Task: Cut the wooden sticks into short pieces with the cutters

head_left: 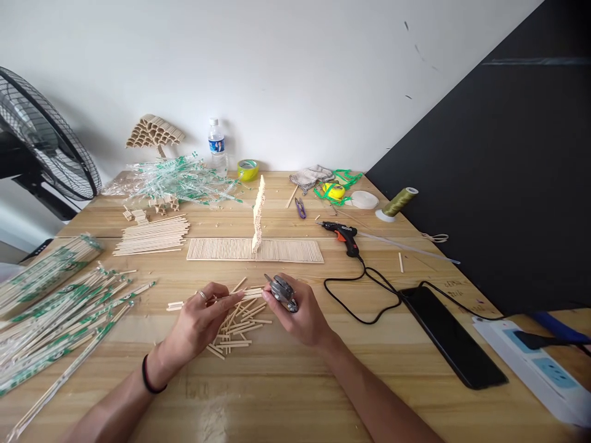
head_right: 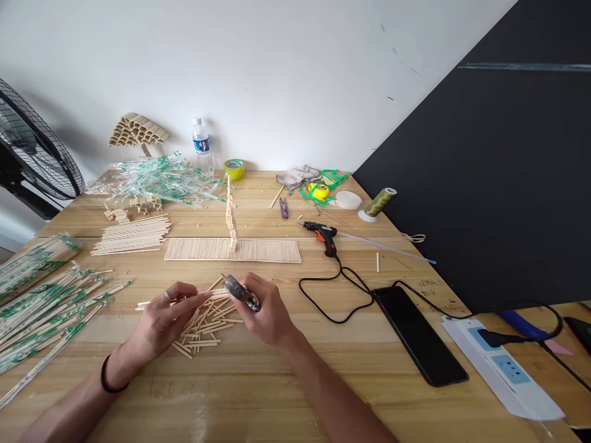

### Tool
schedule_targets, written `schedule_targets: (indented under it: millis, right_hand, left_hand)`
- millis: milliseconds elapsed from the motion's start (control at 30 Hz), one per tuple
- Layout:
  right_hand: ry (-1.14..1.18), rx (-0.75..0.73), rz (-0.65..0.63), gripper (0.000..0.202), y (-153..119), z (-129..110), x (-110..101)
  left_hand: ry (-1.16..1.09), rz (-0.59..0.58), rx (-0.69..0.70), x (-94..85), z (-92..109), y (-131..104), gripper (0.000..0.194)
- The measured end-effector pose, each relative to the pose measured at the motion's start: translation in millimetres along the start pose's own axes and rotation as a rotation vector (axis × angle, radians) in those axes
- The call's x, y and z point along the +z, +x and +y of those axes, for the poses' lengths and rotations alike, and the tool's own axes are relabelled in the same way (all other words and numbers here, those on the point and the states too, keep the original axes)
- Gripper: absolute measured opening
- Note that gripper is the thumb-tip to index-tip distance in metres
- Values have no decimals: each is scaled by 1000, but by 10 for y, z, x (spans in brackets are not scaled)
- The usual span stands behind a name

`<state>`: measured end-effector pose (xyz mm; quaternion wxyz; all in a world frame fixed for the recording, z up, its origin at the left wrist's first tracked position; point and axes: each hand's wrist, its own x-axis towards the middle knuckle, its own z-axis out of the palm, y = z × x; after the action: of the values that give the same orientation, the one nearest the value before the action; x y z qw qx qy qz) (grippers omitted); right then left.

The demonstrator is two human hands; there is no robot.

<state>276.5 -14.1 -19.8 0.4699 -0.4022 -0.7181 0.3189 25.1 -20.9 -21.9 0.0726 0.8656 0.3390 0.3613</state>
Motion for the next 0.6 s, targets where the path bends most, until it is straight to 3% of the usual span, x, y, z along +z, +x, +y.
schedule_targets:
  millis: [600]
  right_hand:
    - [98,51,-44,11,-2,2,-45]
  left_hand:
    - [20,33,50,12,-9,-14,34]
